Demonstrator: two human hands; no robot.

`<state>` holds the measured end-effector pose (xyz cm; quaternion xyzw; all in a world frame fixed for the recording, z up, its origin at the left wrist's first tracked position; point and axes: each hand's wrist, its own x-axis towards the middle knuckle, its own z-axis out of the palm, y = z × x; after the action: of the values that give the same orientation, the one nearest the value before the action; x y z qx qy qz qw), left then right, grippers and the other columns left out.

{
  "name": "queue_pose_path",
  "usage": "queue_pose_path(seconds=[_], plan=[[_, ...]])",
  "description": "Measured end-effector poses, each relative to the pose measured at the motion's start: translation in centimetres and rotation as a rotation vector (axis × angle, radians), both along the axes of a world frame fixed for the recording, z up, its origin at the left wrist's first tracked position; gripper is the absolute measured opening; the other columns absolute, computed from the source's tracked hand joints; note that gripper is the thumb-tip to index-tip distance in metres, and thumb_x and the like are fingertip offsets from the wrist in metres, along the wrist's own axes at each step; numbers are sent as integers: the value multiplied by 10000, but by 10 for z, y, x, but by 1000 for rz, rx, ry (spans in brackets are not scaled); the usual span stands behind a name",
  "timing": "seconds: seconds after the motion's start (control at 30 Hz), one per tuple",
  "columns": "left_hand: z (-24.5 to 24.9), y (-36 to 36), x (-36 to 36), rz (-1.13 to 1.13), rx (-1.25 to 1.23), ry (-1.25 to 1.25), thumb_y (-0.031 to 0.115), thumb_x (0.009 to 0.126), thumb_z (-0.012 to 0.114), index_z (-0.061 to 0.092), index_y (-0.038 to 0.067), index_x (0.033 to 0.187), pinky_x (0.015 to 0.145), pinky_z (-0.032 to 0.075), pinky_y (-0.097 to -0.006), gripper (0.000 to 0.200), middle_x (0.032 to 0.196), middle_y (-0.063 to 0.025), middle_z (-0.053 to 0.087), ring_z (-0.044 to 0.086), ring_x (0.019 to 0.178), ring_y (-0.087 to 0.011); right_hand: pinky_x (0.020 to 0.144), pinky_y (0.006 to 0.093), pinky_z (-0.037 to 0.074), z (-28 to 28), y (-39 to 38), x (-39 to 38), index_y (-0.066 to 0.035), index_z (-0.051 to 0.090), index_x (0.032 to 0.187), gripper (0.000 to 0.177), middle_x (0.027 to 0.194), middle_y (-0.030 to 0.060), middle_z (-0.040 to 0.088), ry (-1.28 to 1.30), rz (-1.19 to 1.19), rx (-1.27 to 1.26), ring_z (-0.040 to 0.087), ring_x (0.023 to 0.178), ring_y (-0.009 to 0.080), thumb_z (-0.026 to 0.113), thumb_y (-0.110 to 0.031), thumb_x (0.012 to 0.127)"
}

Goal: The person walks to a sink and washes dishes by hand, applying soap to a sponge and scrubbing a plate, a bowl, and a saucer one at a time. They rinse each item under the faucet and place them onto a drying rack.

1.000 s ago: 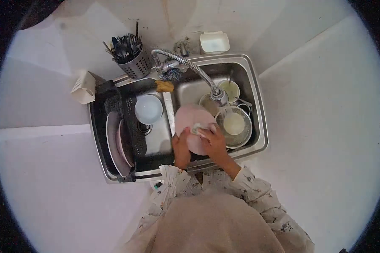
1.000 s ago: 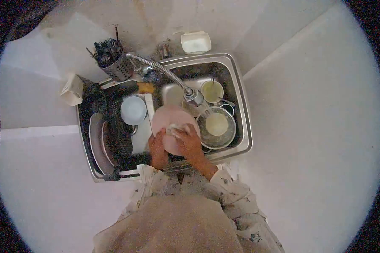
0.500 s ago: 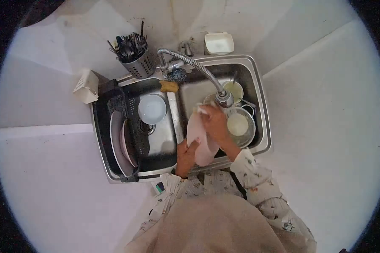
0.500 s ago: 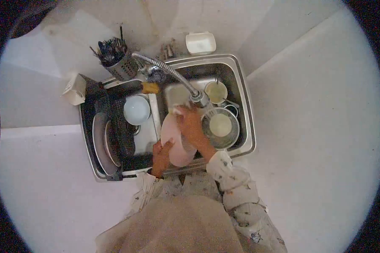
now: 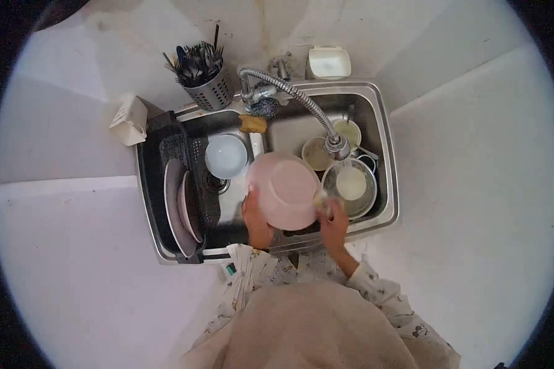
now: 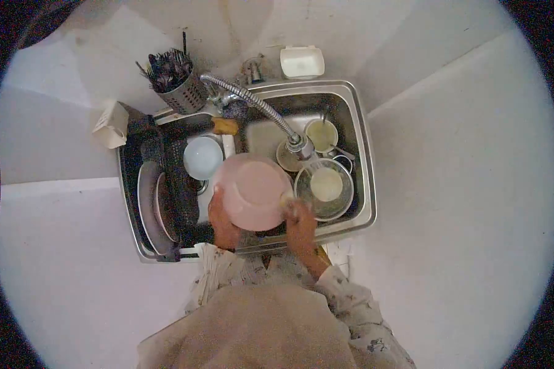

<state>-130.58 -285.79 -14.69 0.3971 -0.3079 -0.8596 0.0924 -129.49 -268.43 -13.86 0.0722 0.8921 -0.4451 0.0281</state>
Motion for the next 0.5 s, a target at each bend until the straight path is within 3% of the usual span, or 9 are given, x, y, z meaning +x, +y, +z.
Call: queue_pose_path(seconds=[0.07,0.1,0.17,0.3,0.37,0.5], plan=[[36,6,-13,-4,48,8,384,878,547,514,-17,1146,787,480,-341,483,1033,-109,589,572,926,-224,851,460,412,6,-9,23,-63,631,964,209,954,155,612,312,329,-50,544,952,345,570,-76,764],[45,9,-15,-11,95,15,409,885,530,518,-21,1138,793,475,-340,499,1033,-107,590,567,935,-220,851,460,412,11,-18,19,-63,631,964,209,954,155,612,312,326,-46,544,952,345,570,-76,764],[15,13,-12,-77,70,51,411,890,523,515,-26,1137,796,474,-337,502,1042,-106,587,565,938,-214,852,469,412,23,-35,-1,-71,633,933,208,956,129,620,465,644,125,534,951,344,567,-62,735],[-46,24,8,-274,-144,73,381,888,542,514,-32,1134,795,474,-327,481,1051,-103,586,567,933,-196,866,457,410,30,-44,-69,-78,636,929,222,941,124,618,573,566,166,526,948,346,559,-41,725],[1,25,2,-267,-124,48,355,881,558,515,-32,1128,793,475,-327,462,1045,-108,587,568,930,-195,868,439,408,24,-39,-82,-83,641,932,230,928,123,616,302,290,20,524,937,343,556,-35,724],[32,6,-7,-177,8,50,293,855,604,519,-34,1108,777,484,-331,422,1043,-130,582,575,914,-197,852,467,407,17,-5,-31,-101,653,929,225,907,140,610,323,416,-30,546,896,341,579,-37,726]])
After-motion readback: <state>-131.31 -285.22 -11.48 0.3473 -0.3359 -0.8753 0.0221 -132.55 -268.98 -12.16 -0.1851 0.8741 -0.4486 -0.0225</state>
